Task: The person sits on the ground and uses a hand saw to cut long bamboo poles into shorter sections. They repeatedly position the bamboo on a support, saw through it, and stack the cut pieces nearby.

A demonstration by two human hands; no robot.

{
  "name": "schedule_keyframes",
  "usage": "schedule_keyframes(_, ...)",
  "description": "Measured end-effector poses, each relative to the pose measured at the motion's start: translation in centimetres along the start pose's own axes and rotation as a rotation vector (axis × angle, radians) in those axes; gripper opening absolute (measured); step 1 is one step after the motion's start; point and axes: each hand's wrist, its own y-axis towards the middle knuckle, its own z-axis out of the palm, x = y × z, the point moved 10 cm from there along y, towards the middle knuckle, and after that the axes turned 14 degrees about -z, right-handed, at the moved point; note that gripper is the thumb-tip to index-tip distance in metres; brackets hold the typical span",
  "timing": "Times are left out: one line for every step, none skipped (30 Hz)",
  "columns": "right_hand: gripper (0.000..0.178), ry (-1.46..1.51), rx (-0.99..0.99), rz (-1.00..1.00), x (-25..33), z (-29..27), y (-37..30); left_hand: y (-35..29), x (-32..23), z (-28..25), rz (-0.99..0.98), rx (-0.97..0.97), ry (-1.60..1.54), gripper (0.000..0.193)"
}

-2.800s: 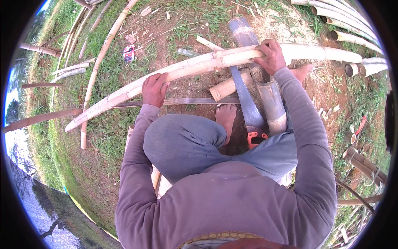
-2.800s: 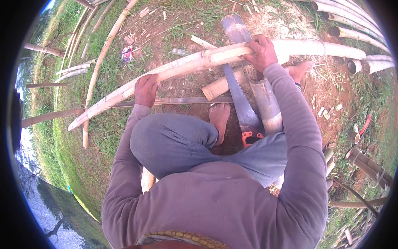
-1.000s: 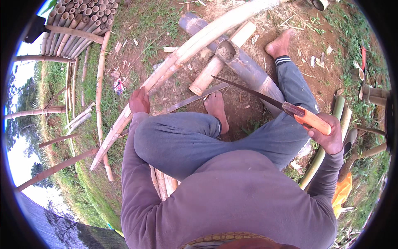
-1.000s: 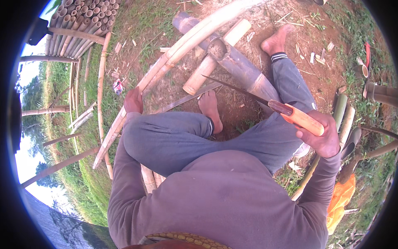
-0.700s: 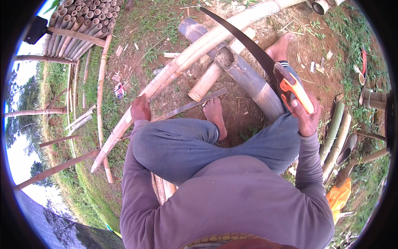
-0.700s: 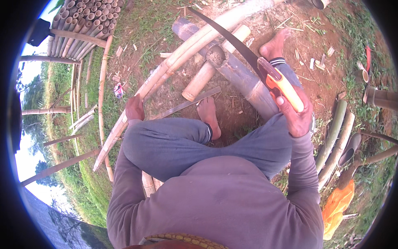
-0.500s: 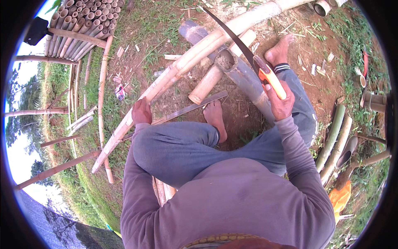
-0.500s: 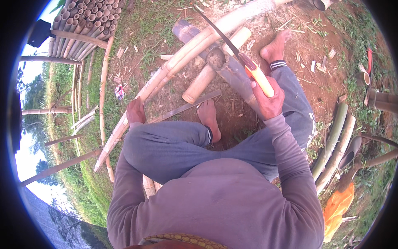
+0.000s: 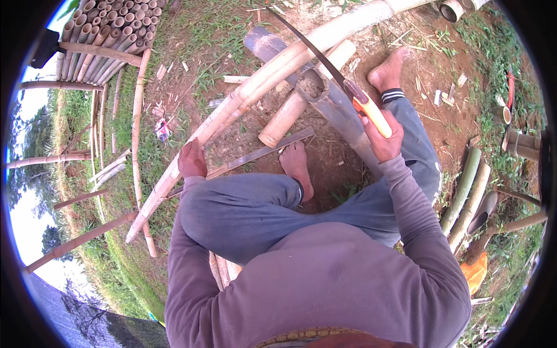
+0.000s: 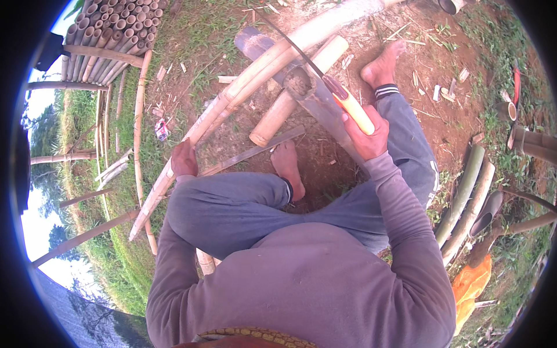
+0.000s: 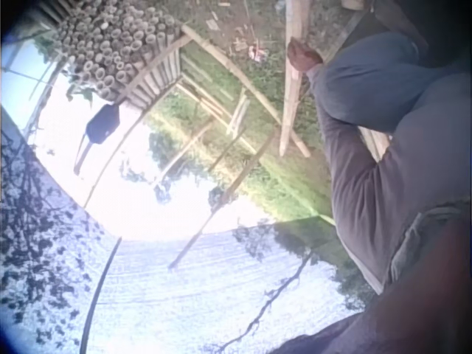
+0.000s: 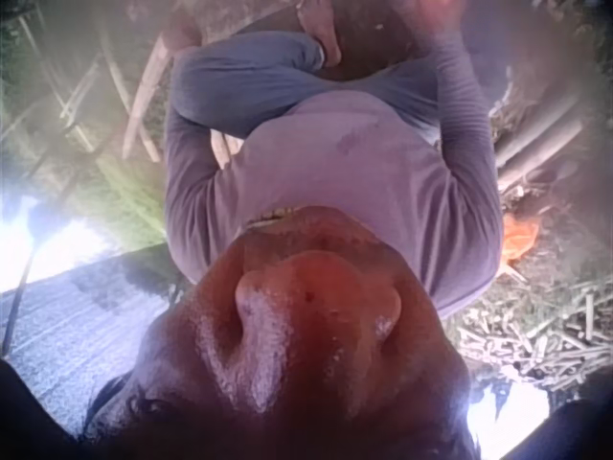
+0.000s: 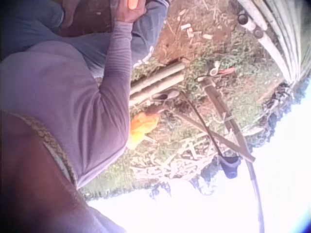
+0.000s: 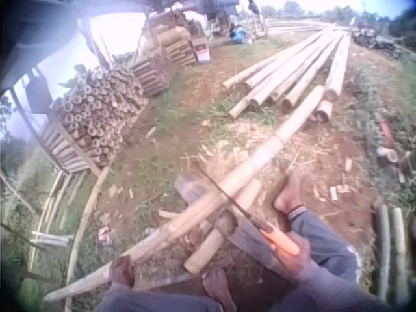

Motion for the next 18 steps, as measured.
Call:
schedule_keyframes(0.013, 0.026, -0.036, 0.005, 0.2, -0.5, -0.9, -0.1, -0.1, -0.1, 0.001, -0.004, 0.011, 0.045)
schedule_keyframes(0.013, 0.052, -0.072, 0.010, 0.2, -1.0, -1.8, -0.1, -0.2, -0.2, 0.002, -0.009, 0.008, 0.045)
schedule_keyframes(0.012, 0.056, -0.078, 0.022, 0.1, -1.7, -2.7, -0.1, -0.7, -0.3, 0.006, -0.009, 0.003, 0.045)
schedule_keyframes(0.012, 0.045, -0.069, 0.008, -0.3, -1.6, -2.8, -0.2, -0.9, -0.4, 0.010, -0.009, -0.002, 0.046)
schedule_keyframes(0.013, 0.033, -0.060, -0.005, -0.7, -1.4, -2.7, -0.2, -0.6, -0.4, -0.009, -0.005, 0.016, 0.046)
schedule_keyframes(0.013, 0.018, -0.055, -0.015, -0.7, -1.3, -2.3, -0.3, -0.3, -0.3, -0.022, 0.002, 0.032, 0.046)
schedule_keyframes(0.014, -0.006, -0.061, -0.041, -0.2, -0.5, -1.0, -0.2, -0.4, -0.2, -0.028, 0.007, 0.045, 0.046)
schedule_keyframes(0.015, -0.015, -0.031, -0.026, -0.9, 0.7, 0.1, -0.2, -0.5, -0.1, -0.024, 0.011, 0.038, 0.045)
schedule_keyframes(0.015, -0.027, -0.005, -0.012, -1.7, 1.6, 1.2, -0.1, -0.7, -0.2, -0.016, 0.013, 0.027, 0.044)
schedule_keyframes(0.015, -0.038, 0.015, -0.001, -2.0, 1.9, 1.7, 0.5, -1.1, -0.3, -0.004, 0.009, 0.016, 0.042)
schedule_keyframes(0.015, -0.022, -0.009, 0.011, -1.9, 1.2, 1.4, 1.1, -1.5, 0.1, 0.005, 0.009, 0.015, 0.044)
schedule_keyframes(0.014, 0.011, -0.005, 0.020, -1.9, 1.5, 1.3, 0.7, -0.9, 0.1, -0.014, 0.011, 0.030, 0.045)
schedule_keyframes(0.014, 0.044, -0.001, 0.029, -1.8, 1.6, 1.1, 0.4, -0.3, 0.1, -0.033, 0.013, 0.045, 0.046)
schedule_keyframes(0.013, 0.034, -0.001, 0.027, -1.5, 1.2, 0.3, -0.1, 0.0, -0.1, -0.028, 0.004, 0.048, 0.046)
schedule_keyframes(0.013, 0.019, 0.000, 0.025, -1.0, 0.3, -0.9, -0.4, 0.2, -0.1, -0.023, -0.003, 0.046, 0.046)
schedule_keyframes(0.012, -0.002, -0.002, 0.025, -0.6, -0.8, -2.1, -0.7, 0.1, -0.1, -0.013, -0.008, 0.040, 0.047)
schedule_keyframes(0.011, -0.044, -0.010, -0.010, -0.5, -1.8, -3.1, -0.8, 0.1, 0.0, -0.018, -0.020, 0.042, 0.047)
schedule_keyframes(0.011, -0.009, -0.025, -0.003, -0.2, -1.6, -3.0, -0.9, -0.1, 0.0, -0.018, -0.033, 0.044, 0.046)
